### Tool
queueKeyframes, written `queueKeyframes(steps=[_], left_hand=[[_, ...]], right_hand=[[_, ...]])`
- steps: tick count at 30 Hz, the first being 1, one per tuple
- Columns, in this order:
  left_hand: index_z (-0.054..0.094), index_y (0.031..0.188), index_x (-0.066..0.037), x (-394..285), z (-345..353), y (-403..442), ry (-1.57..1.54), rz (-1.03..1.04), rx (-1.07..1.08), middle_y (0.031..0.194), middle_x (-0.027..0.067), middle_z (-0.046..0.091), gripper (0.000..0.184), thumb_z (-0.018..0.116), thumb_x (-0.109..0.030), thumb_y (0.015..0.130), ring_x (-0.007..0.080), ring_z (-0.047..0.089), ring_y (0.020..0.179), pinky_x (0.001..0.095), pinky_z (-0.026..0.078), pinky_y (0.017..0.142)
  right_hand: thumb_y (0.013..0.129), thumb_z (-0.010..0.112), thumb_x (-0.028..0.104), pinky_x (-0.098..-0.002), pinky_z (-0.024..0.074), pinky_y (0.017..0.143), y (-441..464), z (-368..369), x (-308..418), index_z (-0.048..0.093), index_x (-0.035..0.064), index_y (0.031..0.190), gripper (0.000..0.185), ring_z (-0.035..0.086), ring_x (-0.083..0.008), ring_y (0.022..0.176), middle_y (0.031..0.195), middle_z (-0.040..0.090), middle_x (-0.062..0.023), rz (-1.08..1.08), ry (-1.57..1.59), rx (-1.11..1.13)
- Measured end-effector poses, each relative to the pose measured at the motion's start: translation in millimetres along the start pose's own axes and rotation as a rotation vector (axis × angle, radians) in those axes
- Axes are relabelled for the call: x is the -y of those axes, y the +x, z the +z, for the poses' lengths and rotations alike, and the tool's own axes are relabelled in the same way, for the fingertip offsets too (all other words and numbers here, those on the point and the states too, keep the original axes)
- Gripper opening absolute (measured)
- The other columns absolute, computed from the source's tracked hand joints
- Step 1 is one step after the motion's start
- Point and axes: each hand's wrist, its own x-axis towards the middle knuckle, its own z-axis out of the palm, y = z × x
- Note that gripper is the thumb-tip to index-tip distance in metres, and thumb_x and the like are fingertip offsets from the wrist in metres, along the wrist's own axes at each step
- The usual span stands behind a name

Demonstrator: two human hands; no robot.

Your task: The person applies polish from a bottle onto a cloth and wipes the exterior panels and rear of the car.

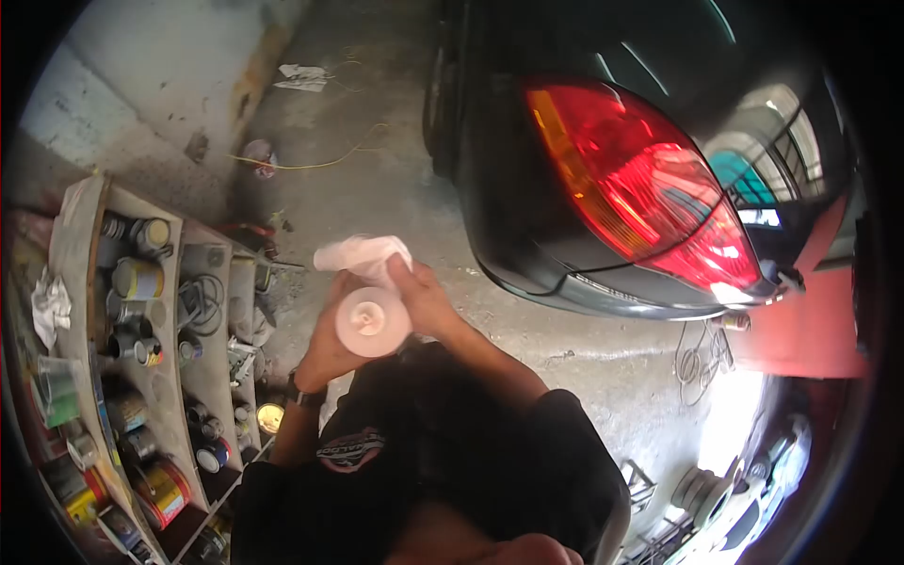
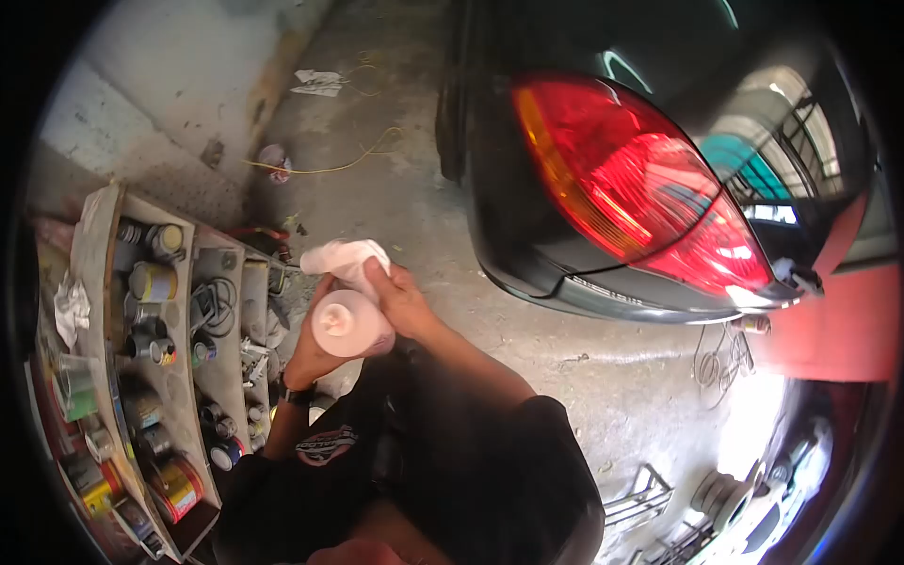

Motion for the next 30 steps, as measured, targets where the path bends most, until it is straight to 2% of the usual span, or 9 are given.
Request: queueKeyframes(steps=[1, 6, 9, 11, 14, 20, 22, 26, 30], left_hand=[[0.021, 0.161, -0.001, -14.8, 4.6, 4.0, -0.072, -0.055, -0.010, 0.132, 0.0087, 0.062, 0.122, 0.098, -0.013, 0.066, 0.0174, 0.062, 0.118, 0.0354, 0.049, 0.106], [0.035, 0.156, 0.000, -44.8, 20.6, 1.9, -0.256, -0.250, -0.067, 0.122, 0.0083, 0.067, 0.105, 0.094, -0.006, 0.069, 0.0172, 0.066, 0.113, 0.0342, 0.053, 0.101], [0.034, 0.156, 0.000, -38.4, 29.9, -2.1, -0.183, -0.231, -0.118, 0.115, 0.0063, 0.068, 0.106, 0.094, -0.005, 0.069, 0.0151, 0.067, 0.106, 0.0326, 0.054, 0.097], [0.036, 0.154, 0.000, -29.7, 32.4, 0.0, -0.128, -0.212, -0.120, 0.113, 0.0061, 0.068, 0.103, 0.094, -0.005, 0.069, 0.0147, 0.067, 0.105, 0.0326, 0.054, 0.096], [0.042, 0.148, 0.000, -24.6, 38.9, -1.2, -0.144, -0.215, -0.086, 0.114, 0.0065, 0.067, 0.096, 0.095, -0.006, 0.069, 0.0157, 0.067, 0.104, 0.0333, 0.055, 0.096], [0.030, 0.155, -0.001, -30.0, 20.5, 4.7, -0.196, -0.167, -0.034, 0.114, 0.0063, 0.065, 0.112, 0.098, -0.009, 0.066, 0.0171, 0.065, 0.105, 0.0341, 0.054, 0.097], [0.018, 0.160, -0.002, 1.0, 10.4, -8.4, -0.201, -0.139, -0.046, 0.117, 0.0070, 0.065, 0.125, 0.098, -0.010, 0.065, 0.0192, 0.065, 0.108, 0.0347, 0.054, 0.097], [0.048, 0.138, -0.001, 31.7, -39.4, -33.8, -0.234, -0.180, 0.069, 0.125, 0.0100, 0.065, 0.082, 0.093, -0.010, 0.070, 0.0202, 0.066, 0.111, 0.0361, 0.054, 0.097], [0.056, 0.130, -0.001, 21.8, -92.9, -47.3, -0.165, -0.109, 0.124, 0.118, 0.0091, 0.068, 0.069, 0.092, -0.009, 0.071, 0.0200, 0.067, 0.108, 0.0366, 0.055, 0.096]], right_hand=[[0.110, 0.050, 0.034, -0.0358, 0.0503, 0.073, -4.2, 8.0, 10.4, 0.063, 0.0021, 0.126, 0.039, 0.063, -0.0148, 0.085, 0.100, 0.070, -0.0076, 0.078, 0.510, -0.012], [0.107, 0.053, 0.038, -0.0303, 0.0511, 0.089, -58.1, -88.7, 52.7, 0.061, -0.0031, 0.127, 0.046, 0.064, -0.0156, 0.104, 0.116, 0.068, -0.0084, -0.305, 0.079, -0.240], [0.091, 0.066, 0.017, -0.0566, 0.0362, 0.114, -84.5, -132.3, 98.5, 0.061, -0.0004, 0.132, 0.045, 0.055, -0.0404, 0.135, 0.143, 0.057, -0.0261, -1.086, -0.925, -0.401], [0.086, 0.069, 0.017, -0.0630, 0.0274, 0.118, -91.3, -136.5, 104.7, 0.061, 0.0025, 0.134, 0.051, 0.049, -0.0357, 0.141, 0.149, 0.055, -0.0174, -0.968, -1.642, -0.470], [0.089, 0.059, 0.015, -0.0501, 0.0441, 0.106, -33.3, -196.4, 42.2, 0.060, 0.0046, 0.139, 0.050, 0.054, -0.0236, 0.136, 0.152, 0.054, -0.0117, -0.818, -1.893, -0.489], [0.094, 0.068, 0.023, -0.0399, 0.0466, 0.105, -5.7, -143.7, -8.1, 0.063, 0.0013, 0.132, 0.043, 0.059, -0.0340, 0.128, 0.138, 0.061, -0.0199, -0.824, -1.441, -0.563], [0.109, 0.052, 0.039, -0.0372, 0.0506, 0.100, -8.2, -92.2, -19.8, 0.058, 0.0020, 0.137, 0.047, 0.064, -0.0246, 0.121, 0.132, 0.067, -0.0127, -0.126, -0.330, -0.239], [0.111, 0.045, 0.042, -0.0349, 0.0472, 0.107, 0.0, 5.6, -36.3, 0.048, 0.0049, 0.150, 0.054, 0.059, -0.0191, 0.126, 0.141, 0.060, -0.0106, 0.025, 0.674, 0.298], [0.112, 0.037, 0.046, -0.0365, 0.0420, 0.113, 4.4, 68.6, -39.8, 0.044, 0.0048, 0.153, 0.058, 0.051, -0.0219, 0.135, 0.147, 0.053, -0.0120, -0.236, 0.327, 0.154]])
